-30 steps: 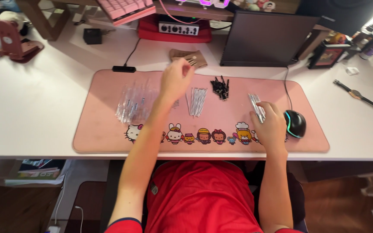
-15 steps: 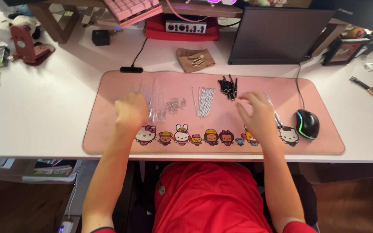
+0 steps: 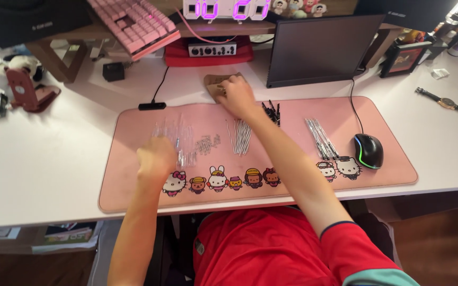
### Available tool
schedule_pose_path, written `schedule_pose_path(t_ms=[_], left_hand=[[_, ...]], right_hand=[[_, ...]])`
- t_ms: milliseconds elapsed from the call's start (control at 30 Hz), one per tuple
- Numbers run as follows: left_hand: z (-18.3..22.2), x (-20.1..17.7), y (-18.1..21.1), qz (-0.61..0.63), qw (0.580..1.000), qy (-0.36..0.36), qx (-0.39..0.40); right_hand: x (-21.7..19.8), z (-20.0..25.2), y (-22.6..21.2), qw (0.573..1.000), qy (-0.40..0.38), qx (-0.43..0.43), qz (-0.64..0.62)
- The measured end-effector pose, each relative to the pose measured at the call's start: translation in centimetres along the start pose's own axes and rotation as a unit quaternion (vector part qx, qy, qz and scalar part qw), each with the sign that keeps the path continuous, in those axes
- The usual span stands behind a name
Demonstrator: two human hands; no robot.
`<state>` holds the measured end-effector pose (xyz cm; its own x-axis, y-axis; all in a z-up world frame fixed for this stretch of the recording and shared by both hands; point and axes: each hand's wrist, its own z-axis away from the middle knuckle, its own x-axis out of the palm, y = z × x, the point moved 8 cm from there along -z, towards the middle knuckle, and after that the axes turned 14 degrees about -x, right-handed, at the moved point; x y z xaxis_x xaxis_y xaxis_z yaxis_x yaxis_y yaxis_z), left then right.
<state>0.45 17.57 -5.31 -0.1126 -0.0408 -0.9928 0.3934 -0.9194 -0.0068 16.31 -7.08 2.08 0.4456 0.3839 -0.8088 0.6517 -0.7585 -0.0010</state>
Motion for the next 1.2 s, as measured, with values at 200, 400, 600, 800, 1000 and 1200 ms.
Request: schedule_pose_path(t_ms=[200, 400, 600, 800, 1000, 1200], left_hand=[[2.1, -4.8, -0.4, 0.064, 0.997, 0.044, 0.014], [5.1, -13.6, 4.3, 0.217, 0.968, 0.077, 0.101], [2.3, -16.4, 11.6, 0.456, 0.866, 0.107, 0.175], [-0.1, -13.0, 17.7, 0.599, 0.773, 0.059, 0.199], [-0.6, -10.2, 17.9, 0.678, 0.716, 0.038, 0.162], [-2.1, -8.8, 18.1, 0.701, 0.691, 0.032, 0.176]], right_hand=[[3.5, 0.0, 1.7, 0.998, -0.049, 0.047, 0.004], [1.3, 1.0, 4.4, 0.979, 0.091, 0.125, -0.137], [-1.4, 3.6, 8.1, 0.866, 0.270, 0.240, -0.344], [-0.3, 5.8, 7.4, 0.784, 0.322, 0.248, -0.469], [-0.5, 5.9, 4.6, 0.724, 0.337, 0.249, -0.548], [-2.0, 5.4, 2.5, 0.718, 0.320, 0.205, -0.583]])
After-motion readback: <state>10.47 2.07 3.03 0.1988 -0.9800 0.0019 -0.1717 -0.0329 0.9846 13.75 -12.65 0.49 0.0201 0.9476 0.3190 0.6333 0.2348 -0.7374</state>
